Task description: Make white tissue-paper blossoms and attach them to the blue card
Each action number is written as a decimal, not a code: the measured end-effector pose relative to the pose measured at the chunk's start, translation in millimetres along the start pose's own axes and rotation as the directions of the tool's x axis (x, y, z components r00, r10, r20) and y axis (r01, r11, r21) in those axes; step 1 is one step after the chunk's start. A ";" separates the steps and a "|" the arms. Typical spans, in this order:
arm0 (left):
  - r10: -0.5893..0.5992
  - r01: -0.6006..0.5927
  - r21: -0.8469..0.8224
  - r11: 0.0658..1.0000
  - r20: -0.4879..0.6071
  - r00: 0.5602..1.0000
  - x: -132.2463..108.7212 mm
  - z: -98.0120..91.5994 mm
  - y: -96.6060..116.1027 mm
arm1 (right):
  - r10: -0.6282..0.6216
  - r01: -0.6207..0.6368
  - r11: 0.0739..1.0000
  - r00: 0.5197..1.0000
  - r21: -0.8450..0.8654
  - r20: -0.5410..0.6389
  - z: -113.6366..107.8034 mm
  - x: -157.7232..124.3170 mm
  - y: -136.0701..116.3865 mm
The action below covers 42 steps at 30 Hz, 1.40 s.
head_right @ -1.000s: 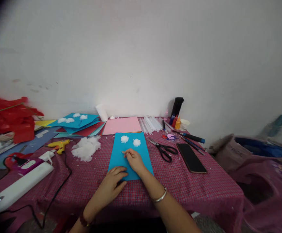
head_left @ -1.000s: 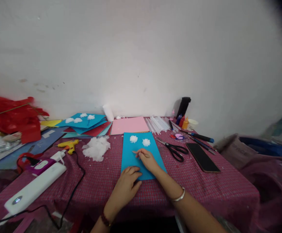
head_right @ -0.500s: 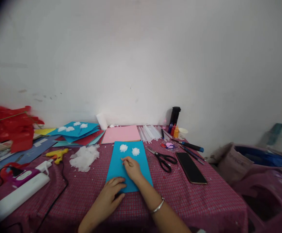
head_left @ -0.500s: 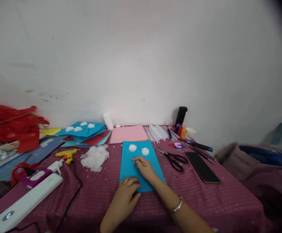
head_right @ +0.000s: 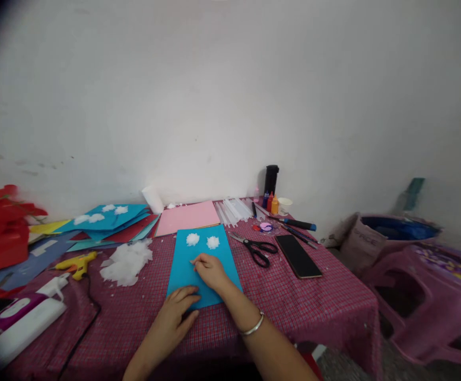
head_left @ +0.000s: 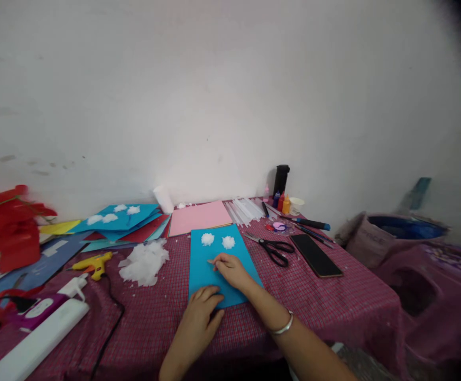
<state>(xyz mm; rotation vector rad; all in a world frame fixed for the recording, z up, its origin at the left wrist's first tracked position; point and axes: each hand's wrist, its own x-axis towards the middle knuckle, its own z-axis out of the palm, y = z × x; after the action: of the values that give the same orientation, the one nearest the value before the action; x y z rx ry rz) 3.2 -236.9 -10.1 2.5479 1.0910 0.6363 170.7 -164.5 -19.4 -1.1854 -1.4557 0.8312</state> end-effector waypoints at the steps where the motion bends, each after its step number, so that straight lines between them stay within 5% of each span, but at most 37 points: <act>1: 0.001 -0.001 0.003 1.000 -0.001 1.000 -0.1 0.1 -0.2 | 0.002 -0.002 1.000 1.000 0.005 0.004 0.1 -0.2 -0.5; 27: 0.012 -0.012 -0.004 1.000 -0.009 1.000 -1.2 -0.6 1.4 | -0.062 0.067 0.992 0.997 -0.102 0.052 -0.6 -0.2 2.1; 35: 0.009 -0.009 -0.018 1.000 -0.014 1.000 -1.6 0.5 1.3 | -0.137 0.154 0.986 0.968 -0.069 0.211 -5.8 -7.0 -8.1; 42: 0.025 -0.025 -0.031 0.999 -0.021 0.999 -1.4 -1.0 1.9 | -0.106 0.107 0.994 0.989 -0.001 0.099 -8.0 -0.2 -2.9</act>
<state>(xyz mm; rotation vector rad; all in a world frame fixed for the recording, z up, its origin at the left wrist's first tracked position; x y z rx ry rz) 3.0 -239.1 -8.8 2.5372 1.0490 0.6826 177.7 -166.2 -15.0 -1.0734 -1.5894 0.8223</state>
